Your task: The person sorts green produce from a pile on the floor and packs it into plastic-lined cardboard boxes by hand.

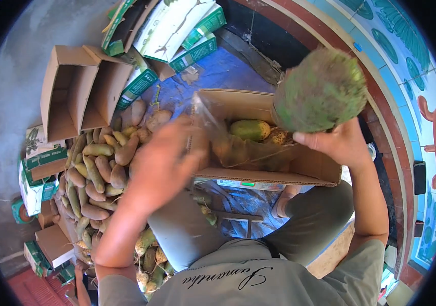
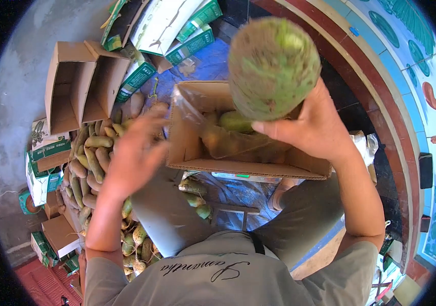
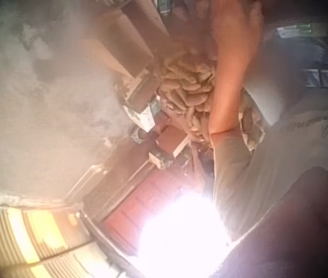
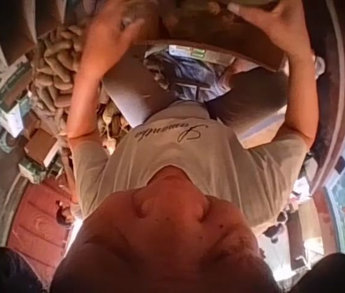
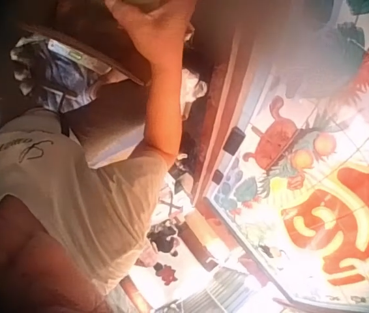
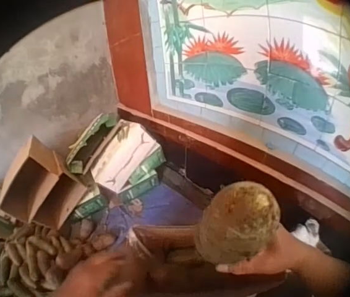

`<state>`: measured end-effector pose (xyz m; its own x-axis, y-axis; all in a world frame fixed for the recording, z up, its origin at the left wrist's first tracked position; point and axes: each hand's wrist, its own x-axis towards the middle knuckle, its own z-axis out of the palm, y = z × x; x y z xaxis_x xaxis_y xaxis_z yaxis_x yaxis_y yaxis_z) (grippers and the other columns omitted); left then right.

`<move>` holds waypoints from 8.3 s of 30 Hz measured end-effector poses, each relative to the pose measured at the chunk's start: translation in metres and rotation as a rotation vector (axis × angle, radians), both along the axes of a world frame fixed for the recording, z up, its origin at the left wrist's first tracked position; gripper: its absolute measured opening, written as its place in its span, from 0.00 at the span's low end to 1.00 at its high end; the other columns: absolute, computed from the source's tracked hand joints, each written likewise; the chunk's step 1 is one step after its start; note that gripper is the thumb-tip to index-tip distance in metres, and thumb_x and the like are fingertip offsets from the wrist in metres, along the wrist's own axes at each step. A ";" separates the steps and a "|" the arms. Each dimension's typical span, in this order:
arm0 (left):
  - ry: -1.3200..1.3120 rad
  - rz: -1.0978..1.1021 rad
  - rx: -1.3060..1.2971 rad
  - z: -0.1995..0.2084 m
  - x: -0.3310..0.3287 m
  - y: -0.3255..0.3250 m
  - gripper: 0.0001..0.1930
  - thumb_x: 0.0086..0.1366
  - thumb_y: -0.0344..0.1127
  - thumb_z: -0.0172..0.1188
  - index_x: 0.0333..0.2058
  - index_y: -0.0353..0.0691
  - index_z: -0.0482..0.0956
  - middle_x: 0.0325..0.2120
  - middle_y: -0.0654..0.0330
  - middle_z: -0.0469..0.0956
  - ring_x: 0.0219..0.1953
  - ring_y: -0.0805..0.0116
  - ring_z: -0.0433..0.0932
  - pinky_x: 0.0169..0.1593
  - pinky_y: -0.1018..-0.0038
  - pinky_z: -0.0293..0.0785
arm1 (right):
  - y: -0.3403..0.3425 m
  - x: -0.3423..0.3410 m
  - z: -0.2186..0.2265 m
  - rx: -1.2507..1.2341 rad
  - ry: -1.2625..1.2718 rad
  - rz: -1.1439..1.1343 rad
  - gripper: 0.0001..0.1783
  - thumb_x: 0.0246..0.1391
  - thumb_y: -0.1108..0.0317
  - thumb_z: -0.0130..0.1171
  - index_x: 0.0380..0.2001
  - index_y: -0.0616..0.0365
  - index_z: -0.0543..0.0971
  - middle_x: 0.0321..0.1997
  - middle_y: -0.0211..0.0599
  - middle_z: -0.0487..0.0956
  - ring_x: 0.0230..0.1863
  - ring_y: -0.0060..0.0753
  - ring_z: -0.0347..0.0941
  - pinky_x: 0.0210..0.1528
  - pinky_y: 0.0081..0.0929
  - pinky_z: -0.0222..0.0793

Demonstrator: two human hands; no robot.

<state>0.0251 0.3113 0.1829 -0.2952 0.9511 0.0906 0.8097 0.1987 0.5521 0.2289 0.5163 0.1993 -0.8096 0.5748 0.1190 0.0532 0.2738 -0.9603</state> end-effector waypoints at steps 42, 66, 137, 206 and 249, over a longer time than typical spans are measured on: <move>-0.136 -0.507 -0.550 -0.077 0.071 0.037 0.32 0.53 0.62 0.52 0.33 0.32 0.75 0.34 0.48 0.75 0.44 0.54 0.71 0.57 0.54 0.54 | -0.012 -0.068 -0.199 0.907 -1.219 0.963 0.18 0.46 0.59 0.55 0.41 0.53 0.74 0.39 0.43 0.78 0.41 0.42 0.75 0.40 0.37 0.71; -0.224 1.163 -0.881 -0.263 0.029 -0.326 0.32 0.49 0.48 0.63 0.48 0.34 0.65 0.41 0.46 0.72 0.46 0.51 0.72 0.48 0.64 0.69 | -0.088 0.000 -0.070 0.376 -0.358 0.073 0.08 0.58 0.71 0.47 0.27 0.64 0.69 0.20 0.26 0.60 0.22 0.16 0.54 0.24 0.15 0.50; 0.027 -0.609 -0.678 -0.075 0.082 0.054 0.40 0.58 0.65 0.42 0.44 0.24 0.70 0.41 0.40 0.72 0.49 0.48 0.68 0.58 0.55 0.55 | 0.034 -0.001 -0.063 0.950 -0.854 0.441 0.32 0.34 0.72 0.60 0.49 0.54 0.69 0.39 0.47 0.70 0.38 0.44 0.72 0.41 0.34 0.68; 0.193 0.716 -0.934 -0.315 0.078 -0.357 0.18 0.54 0.41 0.58 0.42 0.39 0.72 0.43 0.51 0.71 0.50 0.56 0.68 0.52 0.65 0.65 | -0.078 0.047 -0.097 0.624 -0.544 -0.065 0.11 0.59 0.70 0.46 0.39 0.66 0.73 0.35 0.45 0.75 0.36 0.32 0.72 0.41 0.24 0.67; -1.285 0.386 0.082 -0.079 -0.091 -0.163 0.25 0.66 0.50 0.43 0.52 0.36 0.64 0.47 0.57 0.70 0.48 0.71 0.68 0.53 0.75 0.65 | -0.168 -0.201 -0.066 1.201 0.149 0.665 0.17 0.42 0.69 0.54 0.40 0.57 0.73 0.31 0.37 0.73 0.36 0.35 0.72 0.49 0.38 0.61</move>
<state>-0.0662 0.1483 0.1039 -0.4594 0.7939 -0.3984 -0.3872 0.2247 0.8942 0.0279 0.3479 0.1330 -0.8248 -0.4268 0.3710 -0.4937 0.8634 -0.1043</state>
